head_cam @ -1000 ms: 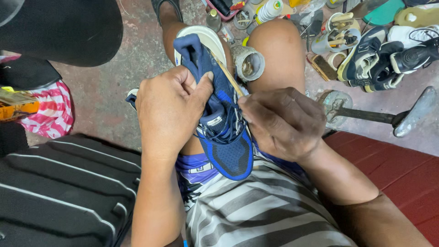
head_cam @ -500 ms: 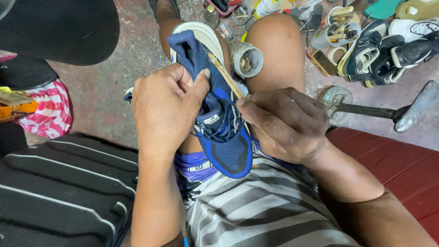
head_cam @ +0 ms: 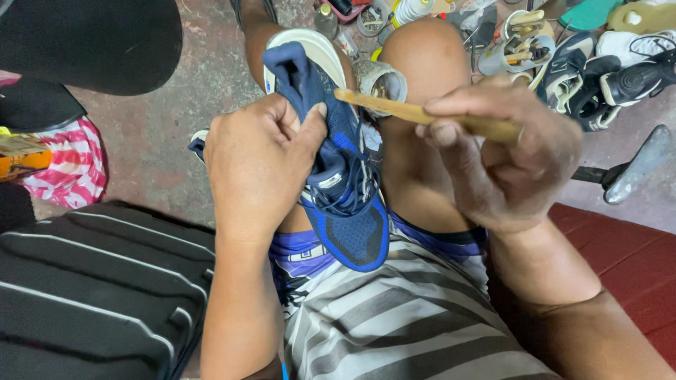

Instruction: The person applies glue to the upper part of a blue and white sneaker using a wooden stick. They repeatedly dip the stick into a container and spread the adhesive along the seams and edges of the shoe's opening.

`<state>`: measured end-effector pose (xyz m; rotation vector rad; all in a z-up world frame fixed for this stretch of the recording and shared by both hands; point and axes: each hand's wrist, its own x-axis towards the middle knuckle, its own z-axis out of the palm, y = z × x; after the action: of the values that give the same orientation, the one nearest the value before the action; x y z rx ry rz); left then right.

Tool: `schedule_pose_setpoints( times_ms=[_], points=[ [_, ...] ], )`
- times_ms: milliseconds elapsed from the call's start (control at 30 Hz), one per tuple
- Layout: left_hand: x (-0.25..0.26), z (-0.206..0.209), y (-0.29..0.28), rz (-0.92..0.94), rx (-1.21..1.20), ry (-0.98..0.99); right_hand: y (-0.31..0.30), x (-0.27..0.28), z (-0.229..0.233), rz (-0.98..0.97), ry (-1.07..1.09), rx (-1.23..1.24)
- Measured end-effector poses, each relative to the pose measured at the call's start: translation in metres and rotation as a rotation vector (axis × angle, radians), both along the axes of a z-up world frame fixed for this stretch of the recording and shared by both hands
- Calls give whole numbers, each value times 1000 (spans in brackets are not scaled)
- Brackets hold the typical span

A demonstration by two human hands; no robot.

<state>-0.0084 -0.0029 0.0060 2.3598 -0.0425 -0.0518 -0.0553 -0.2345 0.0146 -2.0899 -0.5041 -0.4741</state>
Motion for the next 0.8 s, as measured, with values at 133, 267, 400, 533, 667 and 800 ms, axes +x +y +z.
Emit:
schedule_pose_setpoints(
  times_ms=[133, 267, 400, 533, 667, 800],
  points=[
    [-2, 0, -4, -2, 30, -17, -3, 15, 17, 22, 3, -88],
    [-4, -1, -6, -4, 69, -54, 5, 46, 29, 22, 149, -111],
    [-4, -1, -7, 1, 52, -38, 20, 65, 31, 9, 360, 41],
    [-4, -1, -4, 2, 32, -31, 23, 78, 32, 21, 328, -91],
    [-5, -3, -3, -12, 37, -48, 23, 83, 25, 62, 194, -248],
    [-6, -3, -4, -12, 29, -53, 23, 90, 14, 107, 80, -338]
  ],
)
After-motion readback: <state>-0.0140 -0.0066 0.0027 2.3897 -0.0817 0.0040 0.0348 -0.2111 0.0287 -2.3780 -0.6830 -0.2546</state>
